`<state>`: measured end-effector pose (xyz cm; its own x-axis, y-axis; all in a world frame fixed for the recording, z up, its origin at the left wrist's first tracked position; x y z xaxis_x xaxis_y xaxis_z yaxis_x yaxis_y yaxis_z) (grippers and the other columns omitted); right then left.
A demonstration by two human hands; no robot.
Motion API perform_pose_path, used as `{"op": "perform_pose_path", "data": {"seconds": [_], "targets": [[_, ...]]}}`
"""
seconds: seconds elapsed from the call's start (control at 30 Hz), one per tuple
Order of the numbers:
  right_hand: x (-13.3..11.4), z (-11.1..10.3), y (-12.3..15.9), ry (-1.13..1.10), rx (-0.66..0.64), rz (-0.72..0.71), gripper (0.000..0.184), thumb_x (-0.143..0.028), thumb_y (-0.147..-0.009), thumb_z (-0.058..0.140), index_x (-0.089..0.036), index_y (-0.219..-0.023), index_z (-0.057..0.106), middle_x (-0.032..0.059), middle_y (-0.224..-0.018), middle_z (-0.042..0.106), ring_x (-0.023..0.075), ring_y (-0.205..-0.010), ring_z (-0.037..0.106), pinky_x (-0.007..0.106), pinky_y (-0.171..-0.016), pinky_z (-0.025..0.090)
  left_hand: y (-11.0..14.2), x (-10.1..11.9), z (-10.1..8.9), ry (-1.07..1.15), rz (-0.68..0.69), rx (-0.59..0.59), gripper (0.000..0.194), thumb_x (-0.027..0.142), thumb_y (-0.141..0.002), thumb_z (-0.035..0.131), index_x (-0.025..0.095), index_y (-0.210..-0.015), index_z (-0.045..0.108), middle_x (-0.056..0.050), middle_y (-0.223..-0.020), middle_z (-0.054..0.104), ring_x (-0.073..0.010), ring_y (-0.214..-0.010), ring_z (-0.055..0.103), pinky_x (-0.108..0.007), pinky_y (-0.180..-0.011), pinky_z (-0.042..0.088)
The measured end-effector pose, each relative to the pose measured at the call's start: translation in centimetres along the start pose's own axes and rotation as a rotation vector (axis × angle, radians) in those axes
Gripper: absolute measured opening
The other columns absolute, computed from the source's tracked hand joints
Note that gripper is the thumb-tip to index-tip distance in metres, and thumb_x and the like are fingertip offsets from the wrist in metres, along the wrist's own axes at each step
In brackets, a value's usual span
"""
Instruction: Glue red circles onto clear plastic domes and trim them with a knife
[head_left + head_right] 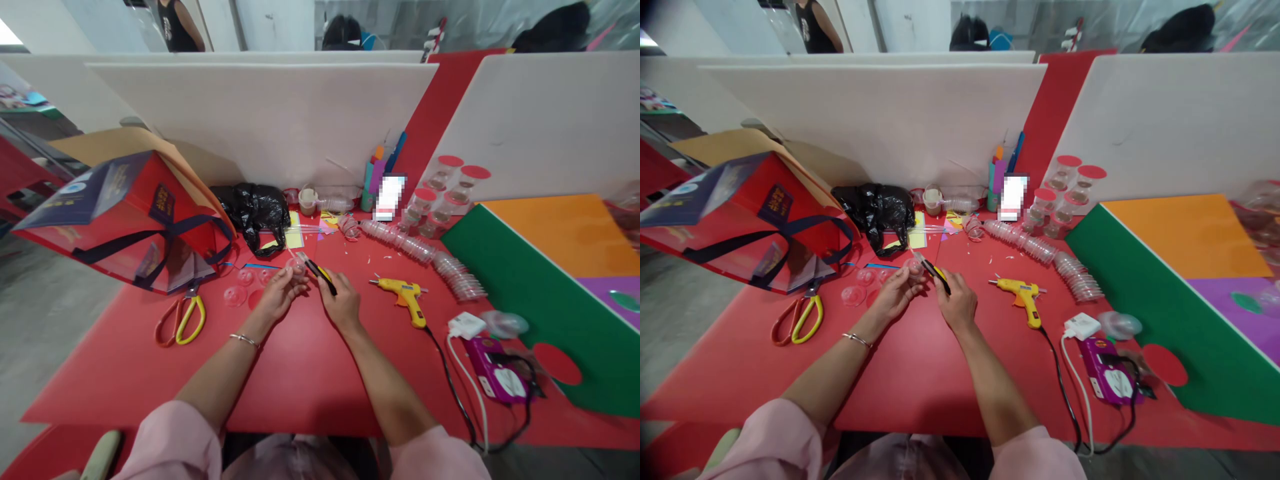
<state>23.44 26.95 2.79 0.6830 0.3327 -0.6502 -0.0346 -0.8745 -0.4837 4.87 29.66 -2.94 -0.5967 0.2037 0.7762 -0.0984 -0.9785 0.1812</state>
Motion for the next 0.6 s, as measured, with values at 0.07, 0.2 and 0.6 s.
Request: {"op": "perform_pose_path", "data": {"seconds": [0.07,0.2,0.6], "targets": [[0.1,-0.1,0.0,-0.012,0.022,0.012,0.038,-0.047,-0.105,0.055,-0.027,-0.132,0.071,0.0065,-0.113,0.077,0.0209,-0.104,0.074,0.030,-0.091,0.056,-0.2,-0.1,-0.1,-0.004,0.003,0.013,0.038,0.045,-0.085,0.083,0.013,-0.099,0.068,-0.013,-0.091,0.078,-0.0221,-0.081,0.077,-0.032,-0.074,0.062],[0.6,-0.1,-0.2,-0.042,0.057,0.043,0.038,-0.047,-0.105,0.055,-0.026,-0.133,0.071,0.0071,-0.115,0.077,0.0205,-0.104,0.074,0.030,-0.094,0.056,-1.7,-0.1,0.9,-0.005,0.032,0.043,0.040,0.046,-0.083,0.085,0.013,-0.097,0.068,-0.010,-0.086,0.077,-0.0201,-0.078,0.076,-0.030,-0.072,0.062],[0.5,1.4,-3.0,-0.064,0.135,0.056,0.039,-0.046,-0.105,0.055,-0.023,-0.131,0.071,0.0081,-0.114,0.078,0.0203,-0.104,0.074,0.030,-0.095,0.055,-5.8,1.1,3.0,-0.010,0.230,0.092,0.048,0.055,-0.076,0.088,0.017,-0.089,0.063,-0.002,-0.079,0.072,-0.0130,-0.067,0.070,-0.025,-0.062,0.060]]}}
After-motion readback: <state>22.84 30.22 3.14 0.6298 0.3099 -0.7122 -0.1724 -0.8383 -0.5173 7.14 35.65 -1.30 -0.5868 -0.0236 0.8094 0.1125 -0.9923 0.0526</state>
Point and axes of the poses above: each hand's wrist, its own y-axis away from the middle knuckle, its own z-axis out of the palm, x = y × z, the point moved 8 cm from there along -y, towards the middle knuckle
